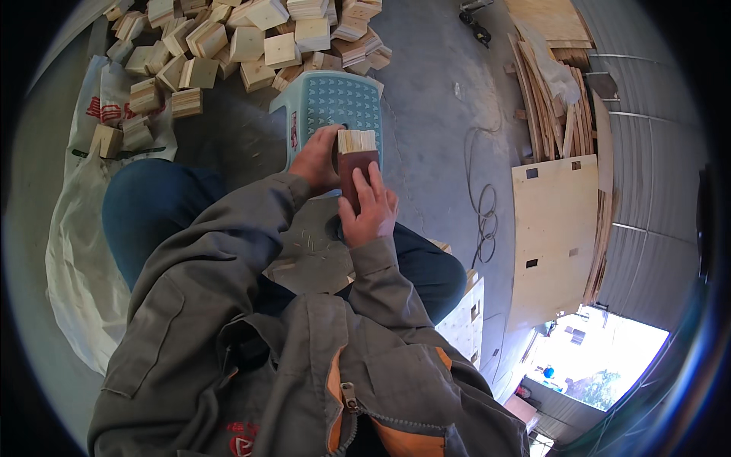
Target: The person sits on the floor and sands small wooden blocks using a sanding block. They hold the wood in one hand and rub the sanding block over the surfaces, then place the finished pieces into a stack nearby.
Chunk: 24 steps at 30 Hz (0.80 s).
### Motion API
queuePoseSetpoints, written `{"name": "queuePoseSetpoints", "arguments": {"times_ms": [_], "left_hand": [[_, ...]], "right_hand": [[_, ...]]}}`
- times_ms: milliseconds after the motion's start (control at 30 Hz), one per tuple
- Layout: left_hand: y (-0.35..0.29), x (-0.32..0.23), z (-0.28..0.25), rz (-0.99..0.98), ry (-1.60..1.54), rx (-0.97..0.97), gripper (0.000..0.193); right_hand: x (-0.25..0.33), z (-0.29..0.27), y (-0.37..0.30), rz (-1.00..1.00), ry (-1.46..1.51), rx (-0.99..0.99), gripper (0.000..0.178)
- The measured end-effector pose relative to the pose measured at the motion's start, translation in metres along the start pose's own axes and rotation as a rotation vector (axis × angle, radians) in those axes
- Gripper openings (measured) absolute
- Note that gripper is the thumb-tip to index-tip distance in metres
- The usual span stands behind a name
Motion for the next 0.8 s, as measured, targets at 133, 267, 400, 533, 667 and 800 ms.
{"name": "queuePoseSetpoints", "arguments": {"times_ms": [133, 267, 400, 533, 667, 800], "left_hand": [[0.0, 0.003, 0.0, 0.01, 0.001, 0.004, 0.095], [-0.001, -0.001, -0.001, -0.001, -0.013, 0.003, 0.094], [0.0, -0.005, -0.005, 0.026, -0.018, -0.026, 0.089], [-0.002, -0.005, -0.004, 0.015, -0.004, -0.027, 0.095], [-0.002, -0.01, -0.006, -0.042, 0.001, 0.0, 0.099], [-0.003, -0.013, -0.005, -0.081, -0.014, 0.026, 0.098]], "right_hand": [[0.004, -0.008, -0.019, -0.008, 0.04, 0.007, 0.067], [0.005, -0.009, -0.015, -0.013, 0.049, -0.019, 0.067], [-0.005, 0.002, 0.019, 0.009, 0.02, -0.037, 0.066], [-0.035, 0.031, 0.081, 0.03, -0.008, -0.097, 0.063], [-0.037, 0.037, 0.137, 0.205, -0.054, 0.027, 0.061], [-0.047, 0.04, 0.131, 0.181, -0.081, -0.002, 0.063]]}}
Point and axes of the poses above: each hand's wrist, its own y-axis towards the middle knuckle, its own z-axis out of the palm, x = y × z, the point moved 3 cm from there along y, towards the middle knuckle, and after that the axes turned 5 degrees about -x, right-handed, at the moved point
